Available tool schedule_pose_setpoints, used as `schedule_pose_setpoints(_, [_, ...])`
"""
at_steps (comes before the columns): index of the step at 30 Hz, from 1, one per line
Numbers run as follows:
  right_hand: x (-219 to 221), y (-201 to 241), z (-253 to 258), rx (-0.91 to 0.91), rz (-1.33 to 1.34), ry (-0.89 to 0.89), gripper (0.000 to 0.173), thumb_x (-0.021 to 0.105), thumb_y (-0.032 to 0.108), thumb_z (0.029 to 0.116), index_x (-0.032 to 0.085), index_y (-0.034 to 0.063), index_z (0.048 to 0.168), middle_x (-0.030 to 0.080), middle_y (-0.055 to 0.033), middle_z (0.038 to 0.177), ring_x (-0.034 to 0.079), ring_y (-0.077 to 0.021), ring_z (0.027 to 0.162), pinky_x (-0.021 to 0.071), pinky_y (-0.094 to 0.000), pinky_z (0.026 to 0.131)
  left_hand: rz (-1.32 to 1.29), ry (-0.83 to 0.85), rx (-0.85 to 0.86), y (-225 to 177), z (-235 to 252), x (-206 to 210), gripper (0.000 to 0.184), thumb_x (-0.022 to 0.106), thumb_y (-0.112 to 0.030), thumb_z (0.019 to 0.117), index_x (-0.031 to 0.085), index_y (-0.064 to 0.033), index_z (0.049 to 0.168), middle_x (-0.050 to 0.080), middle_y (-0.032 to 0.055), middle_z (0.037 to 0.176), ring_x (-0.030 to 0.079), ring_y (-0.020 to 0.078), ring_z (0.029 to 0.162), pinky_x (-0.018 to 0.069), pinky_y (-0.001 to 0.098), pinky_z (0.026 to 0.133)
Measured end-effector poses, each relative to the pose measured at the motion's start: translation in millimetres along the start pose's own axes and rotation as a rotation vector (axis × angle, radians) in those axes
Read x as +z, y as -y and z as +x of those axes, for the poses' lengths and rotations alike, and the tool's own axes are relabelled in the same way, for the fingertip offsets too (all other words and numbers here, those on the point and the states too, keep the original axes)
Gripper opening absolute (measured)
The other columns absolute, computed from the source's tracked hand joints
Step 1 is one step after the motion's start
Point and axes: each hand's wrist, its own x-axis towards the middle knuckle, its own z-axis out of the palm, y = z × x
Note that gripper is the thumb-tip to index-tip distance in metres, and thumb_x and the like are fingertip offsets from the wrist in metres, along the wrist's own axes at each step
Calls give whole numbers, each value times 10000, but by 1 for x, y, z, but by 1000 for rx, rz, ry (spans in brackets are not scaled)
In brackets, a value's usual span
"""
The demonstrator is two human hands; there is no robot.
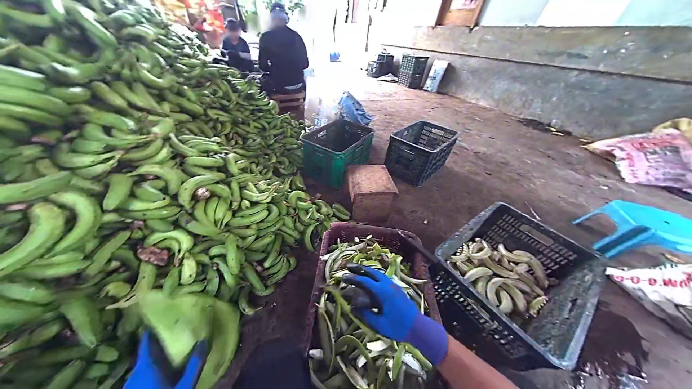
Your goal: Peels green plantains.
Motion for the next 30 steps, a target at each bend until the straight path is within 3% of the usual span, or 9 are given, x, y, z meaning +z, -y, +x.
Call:
schedule_pose_setpoints(6, [3,17,6,-344,16,-303,586,752,332,797,684,130,1343,557,-231,1466,441,-466,1420,387,-619,1135,-170,3,350,-178,84,74,943,629,-485,896,290,127,1528,566,353,1346,589,444,1244,452,560,1053])
schedule_pose_setpoints(9, [3,-5,-3,-218,26,-389,528,743,288,799,709,99,1291,583,-237,1427,514,-440,1359,435,-611,1086,-565,108,146,-214,91,104,708,643,-313,956,390,40,1514,626,194,1326,626,155,1179,485,308,1024])
schedule_pose_setpoints(12, [-8,-22,-19,226,67,-107,525,710,248,901,629,71,1388,548,-206,1467,519,-362,1364,406,-527,1145,-1337,139,-102,-227,106,124,348,226,-263,1114,527,-88,1129,614,-2,707,556,46,496,486,187,435])
schedule_pose_setpoints(14, [-12,-24,-18,483,212,85,532,633,252,992,530,34,1466,518,-193,1496,493,-298,1389,357,-461,1181,-1650,218,-76,-221,108,137,493,163,-452,1100,530,-134,1185,657,12,793,641,109,590,568,258,504])
schedule_pose_setpoints(16, [-1,-23,-16,497,665,-65,450,523,176,1025,513,-34,1424,633,-135,1319,620,-140,1178,493,-302,1031,-1639,272,-67,-223,92,153,479,220,-427,1098,528,-94,1253,722,59,980,719,182,842,624,349,711])
schedule_pose_setpoints(21, [2,-28,-2,238,1547,-335,560,567,415,1009,463,28,1400,689,-135,1206,694,-287,1093,592,-487,900,-1191,539,59,-225,49,163,690,521,-195,993,199,93,1531,525,95,1381,550,-16,1194,468,168,1009])
schedule_pose_setpoints(23, [-15,-33,0,238,1425,-540,414,512,253,1037,462,2,1363,683,-110,1119,694,-221,1002,602,-424,860,-1159,614,168,-217,52,160,822,627,-181,949,139,97,1550,459,147,1485,507,41,1306,441,201,1084])
schedule_pose_setpoints(26, [-44,-26,-3,369,886,-622,437,535,67,983,458,-81,1386,668,-68,1114,691,-70,959,603,-261,871,-1161,632,30,-220,53,148,794,593,-171,948,130,24,1563,516,113,1403,633,90,1142,572,255,915])
schedule_pose_setpoints(30, [-51,-25,-8,441,360,-395,513,596,245,965,548,-25,1399,695,-127,1137,690,-117,946,579,-306,855,-1048,394,-129,-215,55,149,582,571,-114,1004,311,22,1506,601,98,1242,676,61,970,599,238,787])
